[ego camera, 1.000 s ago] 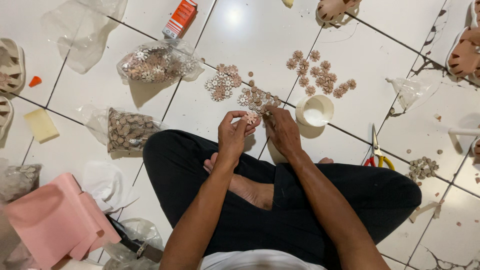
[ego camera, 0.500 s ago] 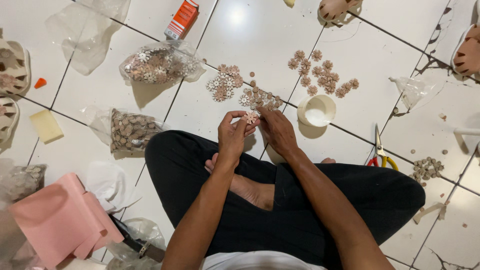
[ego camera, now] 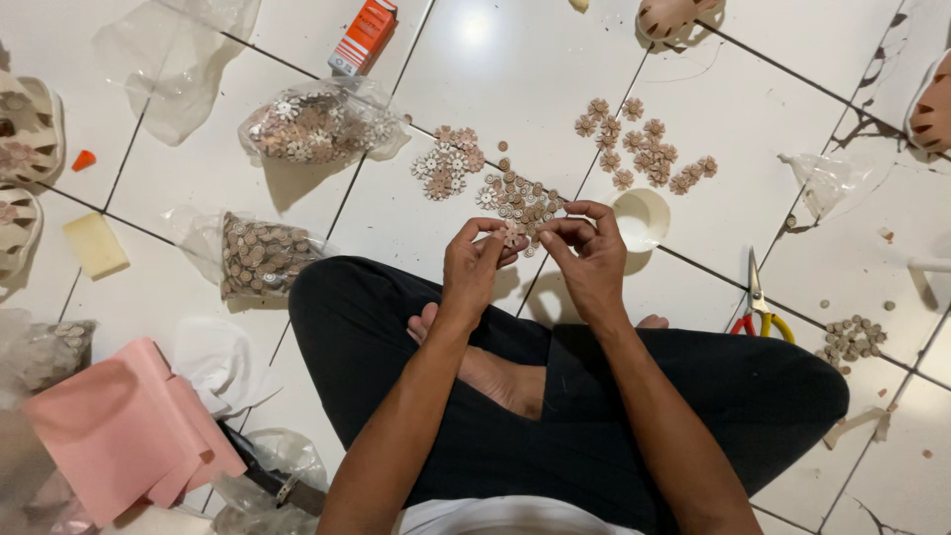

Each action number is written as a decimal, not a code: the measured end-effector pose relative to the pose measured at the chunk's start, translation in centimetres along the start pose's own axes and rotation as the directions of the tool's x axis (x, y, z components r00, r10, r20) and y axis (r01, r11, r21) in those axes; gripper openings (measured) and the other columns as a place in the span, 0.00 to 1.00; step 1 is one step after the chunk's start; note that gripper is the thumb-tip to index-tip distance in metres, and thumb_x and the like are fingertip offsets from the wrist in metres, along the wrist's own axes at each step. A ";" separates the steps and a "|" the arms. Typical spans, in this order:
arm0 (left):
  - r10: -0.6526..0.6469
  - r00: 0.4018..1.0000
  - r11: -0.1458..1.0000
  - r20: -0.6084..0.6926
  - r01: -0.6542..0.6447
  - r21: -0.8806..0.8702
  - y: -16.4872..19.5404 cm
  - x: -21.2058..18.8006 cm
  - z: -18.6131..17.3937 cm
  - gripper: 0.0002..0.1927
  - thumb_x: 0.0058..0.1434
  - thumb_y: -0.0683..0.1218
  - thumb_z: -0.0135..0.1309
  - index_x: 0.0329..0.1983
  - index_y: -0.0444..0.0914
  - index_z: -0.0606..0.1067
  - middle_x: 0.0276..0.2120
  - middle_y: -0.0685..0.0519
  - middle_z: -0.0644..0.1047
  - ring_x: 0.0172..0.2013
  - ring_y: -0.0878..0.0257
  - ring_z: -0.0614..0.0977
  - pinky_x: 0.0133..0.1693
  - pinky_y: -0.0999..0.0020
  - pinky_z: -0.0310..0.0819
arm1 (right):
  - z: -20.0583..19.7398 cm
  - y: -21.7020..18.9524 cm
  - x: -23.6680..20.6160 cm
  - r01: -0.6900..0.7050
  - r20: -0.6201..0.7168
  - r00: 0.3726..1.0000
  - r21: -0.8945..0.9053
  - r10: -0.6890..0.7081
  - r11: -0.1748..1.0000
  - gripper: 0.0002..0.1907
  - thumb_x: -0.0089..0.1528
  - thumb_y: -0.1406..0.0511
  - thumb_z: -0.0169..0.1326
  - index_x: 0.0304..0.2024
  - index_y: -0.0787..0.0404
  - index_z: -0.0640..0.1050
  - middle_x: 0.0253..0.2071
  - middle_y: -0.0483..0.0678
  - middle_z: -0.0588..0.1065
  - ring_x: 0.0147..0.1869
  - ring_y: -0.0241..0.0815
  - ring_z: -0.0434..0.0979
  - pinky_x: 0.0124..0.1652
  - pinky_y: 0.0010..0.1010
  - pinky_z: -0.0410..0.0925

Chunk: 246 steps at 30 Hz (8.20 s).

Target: The person sits on the floor and assembles small flower-shaped decorative pieces by hand. They repeatedly pick up a base piece, apply adhesive from a small white container, attach a smaller circular piece to the center, and place the finished unit on the floor.

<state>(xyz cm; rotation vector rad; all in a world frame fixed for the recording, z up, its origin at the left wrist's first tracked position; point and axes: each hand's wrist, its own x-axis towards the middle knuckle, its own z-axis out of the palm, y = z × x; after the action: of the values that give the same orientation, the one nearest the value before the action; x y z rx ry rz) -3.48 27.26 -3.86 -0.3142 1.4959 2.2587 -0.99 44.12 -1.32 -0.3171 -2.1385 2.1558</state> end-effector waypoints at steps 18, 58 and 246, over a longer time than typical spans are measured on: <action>0.018 0.998 0.994 0.062 -0.012 -0.109 -0.1 0.2 0.0 0.10 0.71 0.41 0.48 0.52 0.32 0.72 0.39 0.44 0.83 0.41 0.60 0.86 0.47 0.66 0.83 | 2.0 -1.3 -1.3 0.446 0.090 0.884 -0.462 -0.460 0.767 0.25 0.62 0.73 0.64 0.61 0.63 0.72 0.49 0.51 0.79 0.51 0.41 0.81 0.48 0.29 0.73; 0.007 0.996 0.993 0.088 0.003 -0.117 0.5 -0.3 -0.1 0.13 0.75 0.48 0.48 0.50 0.33 0.77 0.37 0.47 0.82 0.39 0.61 0.85 0.46 0.66 0.81 | 0.7 0.5 0.3 0.031 0.032 0.999 -0.093 -0.028 0.995 0.28 0.64 0.71 0.60 0.64 0.68 0.66 0.50 0.52 0.78 0.49 0.36 0.80 0.45 0.24 0.76; 0.006 1.000 0.998 0.018 -0.005 -0.069 -0.7 0.1 -0.1 0.12 0.71 0.46 0.52 0.47 0.31 0.79 0.37 0.48 0.83 0.36 0.65 0.84 0.42 0.71 0.82 | 1.9 -2.4 -2.2 0.578 0.353 0.793 -0.692 -0.496 0.432 0.24 0.59 0.75 0.63 0.59 0.59 0.78 0.50 0.50 0.76 0.50 0.49 0.77 0.47 0.38 0.72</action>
<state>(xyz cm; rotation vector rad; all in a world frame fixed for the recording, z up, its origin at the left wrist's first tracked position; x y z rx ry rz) -3.28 27.49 -4.55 -0.3096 1.4140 2.3149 0.55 41.86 1.21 0.4226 -2.6168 0.8110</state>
